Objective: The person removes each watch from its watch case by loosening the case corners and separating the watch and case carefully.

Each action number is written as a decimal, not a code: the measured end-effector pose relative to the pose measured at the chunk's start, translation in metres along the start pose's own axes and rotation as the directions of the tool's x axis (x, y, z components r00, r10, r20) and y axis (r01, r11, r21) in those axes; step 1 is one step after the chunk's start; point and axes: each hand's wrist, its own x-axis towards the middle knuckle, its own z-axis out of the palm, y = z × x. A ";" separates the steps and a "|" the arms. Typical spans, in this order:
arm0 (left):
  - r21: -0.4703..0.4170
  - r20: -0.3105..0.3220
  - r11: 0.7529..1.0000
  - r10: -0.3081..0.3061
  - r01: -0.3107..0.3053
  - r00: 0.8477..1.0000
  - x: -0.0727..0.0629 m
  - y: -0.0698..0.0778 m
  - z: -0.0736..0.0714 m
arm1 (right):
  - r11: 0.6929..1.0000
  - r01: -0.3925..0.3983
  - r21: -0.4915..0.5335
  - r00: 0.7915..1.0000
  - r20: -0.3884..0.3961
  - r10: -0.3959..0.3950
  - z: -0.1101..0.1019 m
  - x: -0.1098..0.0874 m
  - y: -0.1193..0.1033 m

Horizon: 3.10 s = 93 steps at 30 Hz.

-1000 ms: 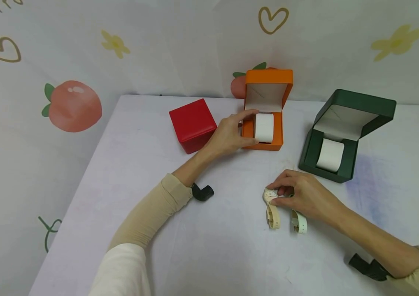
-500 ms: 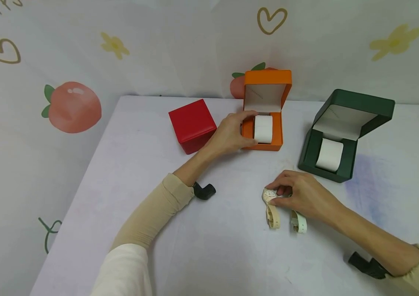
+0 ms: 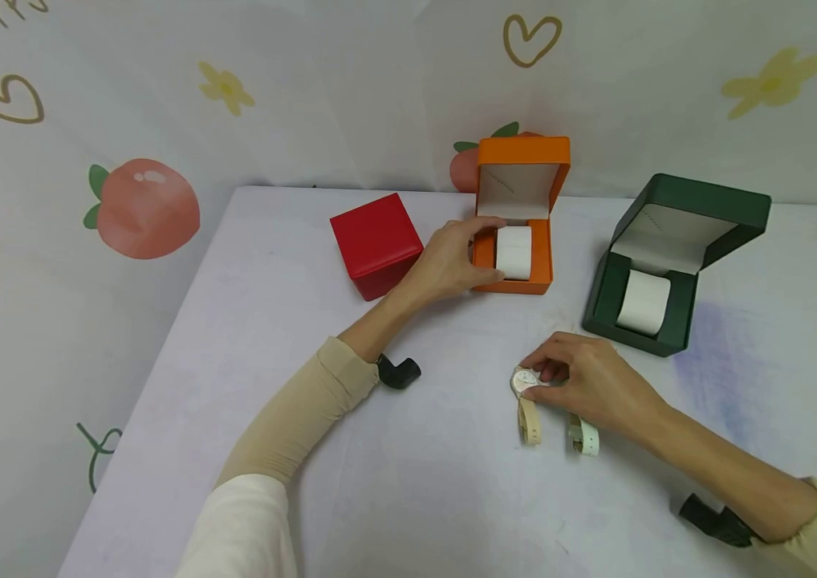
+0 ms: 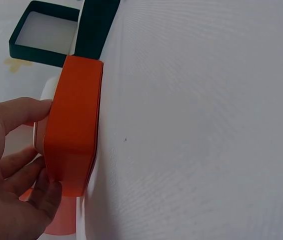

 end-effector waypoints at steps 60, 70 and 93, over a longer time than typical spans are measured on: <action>0.144 0.032 0.990 -0.016 0.011 0.999 0.004 0.015 -0.003 | 0.999 -0.029 0.032 0.995 0.099 0.026 -0.010 0.004 0.002; 0.164 0.071 0.986 -0.029 0.017 0.997 -0.001 0.017 -0.006 | 0.999 -0.038 0.016 0.993 0.109 0.036 -0.014 0.006 0.000; 0.055 -0.004 0.996 0.072 -0.071 0.997 -0.038 0.036 -0.018 | 0.995 0.048 -0.084 0.996 0.085 -0.041 -0.050 0.027 -0.015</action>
